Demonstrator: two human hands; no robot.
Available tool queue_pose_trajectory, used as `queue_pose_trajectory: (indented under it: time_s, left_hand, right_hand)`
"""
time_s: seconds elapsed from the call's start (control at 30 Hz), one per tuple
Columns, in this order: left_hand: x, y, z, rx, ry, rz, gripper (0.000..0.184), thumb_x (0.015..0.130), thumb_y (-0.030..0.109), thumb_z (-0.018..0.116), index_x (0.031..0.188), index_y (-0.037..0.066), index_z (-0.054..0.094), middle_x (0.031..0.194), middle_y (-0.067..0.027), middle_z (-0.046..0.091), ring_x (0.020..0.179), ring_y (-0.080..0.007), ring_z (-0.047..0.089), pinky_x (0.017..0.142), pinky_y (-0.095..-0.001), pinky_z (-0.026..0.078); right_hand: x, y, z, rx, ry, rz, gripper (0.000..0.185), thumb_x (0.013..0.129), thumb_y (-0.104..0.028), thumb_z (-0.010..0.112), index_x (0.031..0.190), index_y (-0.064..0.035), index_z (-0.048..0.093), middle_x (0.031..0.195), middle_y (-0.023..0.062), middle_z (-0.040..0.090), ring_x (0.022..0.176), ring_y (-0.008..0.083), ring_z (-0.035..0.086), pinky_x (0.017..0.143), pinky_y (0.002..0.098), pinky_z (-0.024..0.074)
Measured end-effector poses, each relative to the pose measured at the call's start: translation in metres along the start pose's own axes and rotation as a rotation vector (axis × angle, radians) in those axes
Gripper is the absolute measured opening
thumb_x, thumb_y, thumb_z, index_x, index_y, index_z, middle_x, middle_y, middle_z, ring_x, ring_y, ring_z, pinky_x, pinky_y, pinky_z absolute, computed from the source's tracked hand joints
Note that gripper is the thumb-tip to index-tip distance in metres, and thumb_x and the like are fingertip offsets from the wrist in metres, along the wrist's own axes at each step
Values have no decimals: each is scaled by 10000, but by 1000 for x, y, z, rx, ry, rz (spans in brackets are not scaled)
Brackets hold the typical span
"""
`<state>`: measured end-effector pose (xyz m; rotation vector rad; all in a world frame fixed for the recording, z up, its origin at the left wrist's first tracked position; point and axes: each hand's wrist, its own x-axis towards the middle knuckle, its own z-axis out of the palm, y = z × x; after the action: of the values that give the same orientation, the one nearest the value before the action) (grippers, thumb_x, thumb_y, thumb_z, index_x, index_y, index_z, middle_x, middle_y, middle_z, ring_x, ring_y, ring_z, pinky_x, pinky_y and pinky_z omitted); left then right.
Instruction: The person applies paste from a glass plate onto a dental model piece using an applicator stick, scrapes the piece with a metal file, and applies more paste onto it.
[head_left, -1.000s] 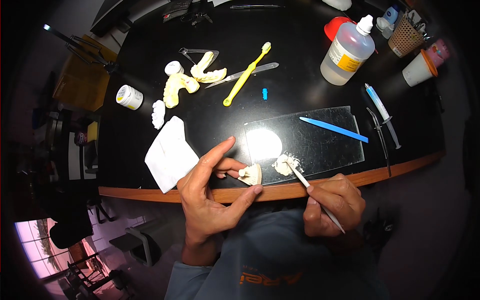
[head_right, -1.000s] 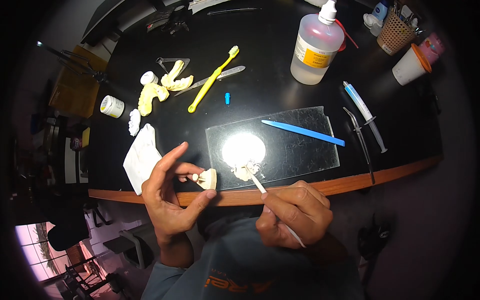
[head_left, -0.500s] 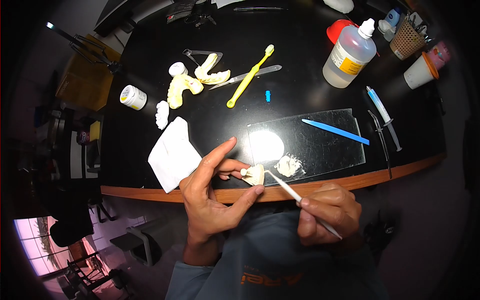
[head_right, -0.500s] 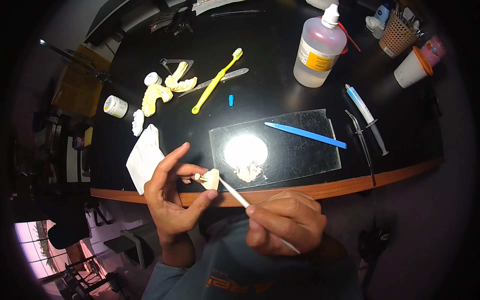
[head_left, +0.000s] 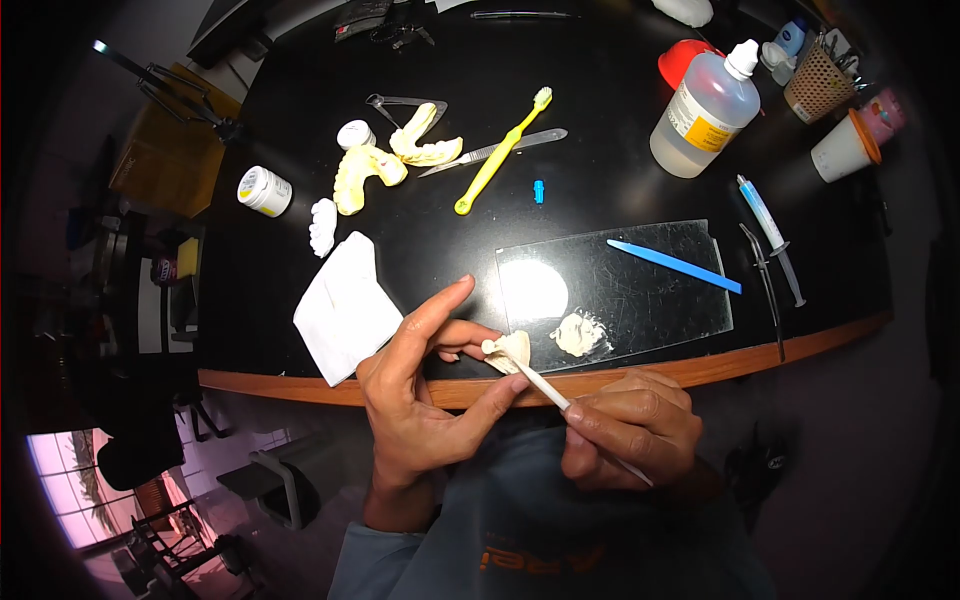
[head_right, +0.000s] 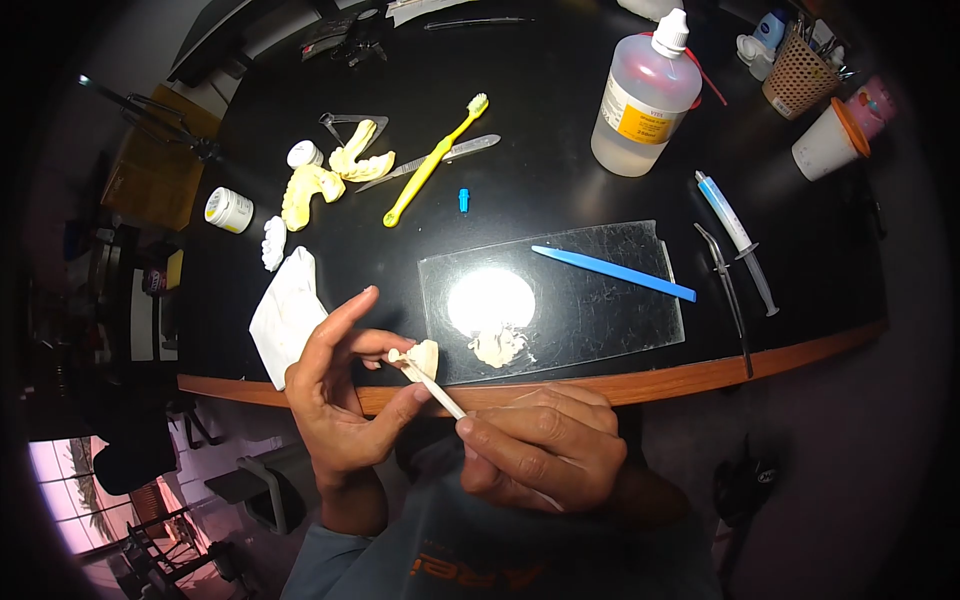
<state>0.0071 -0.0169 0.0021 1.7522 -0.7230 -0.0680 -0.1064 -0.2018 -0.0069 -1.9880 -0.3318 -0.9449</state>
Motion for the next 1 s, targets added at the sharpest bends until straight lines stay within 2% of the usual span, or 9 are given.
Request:
queue_pose_trajectory:
  time_s: [0.03, 0.13, 0.43, 0.53, 1.0]
  left_hand:
    - [0, 0, -1, 2, 1, -1, 863, 697, 63, 941, 1455, -90, 556, 982, -104, 795, 915, -109, 705, 812, -235, 462]
    - [3, -1, -2, 2, -10, 71, 801, 734, 15, 940, 1440, -92, 577, 970, -151, 789, 899, -157, 749, 843, -269, 593]
    - [3, -1, -2, 8, -8, 68, 801, 730, 12, 939, 1439, -90, 581, 972, -148, 786, 896, -153, 748, 841, -265, 592]
    - [0, 1, 0, 6, 4, -9, 854, 693, 57, 939, 1447, -90, 565, 982, -105, 792, 907, -101, 689, 809, -234, 457]
    - [0, 1, 0, 9, 4, 7, 860, 696, 54, 946, 1450, -93, 560, 970, -112, 789, 914, -113, 701, 822, -237, 480]
  right_hand:
    - [1, -1, 0, 5, -2, 4, 227, 854, 0, 783, 1080, -8, 767, 857, 61, 725, 747, 216, 787, 677, 334, 676]
    - [1, 0, 1, 12, 0, 2, 236, 849, 5, 782, 1084, -10, 767, 857, 60, 723, 749, 216, 787, 683, 336, 679]
    - [0, 0, 0, 9, -7, -5, 251, 839, 12, 781, 1088, -11, 760, 870, 61, 727, 755, 217, 790, 697, 345, 682]
    - [0, 1, 1, 9, -7, -6, 254, 835, 14, 782, 1086, -12, 760, 868, 59, 726, 752, 217, 789, 698, 347, 682]
    - [0, 0, -1, -4, -10, 4, 234, 858, -3, 794, 1090, -12, 767, 861, 56, 726, 724, 191, 775, 650, 316, 658]
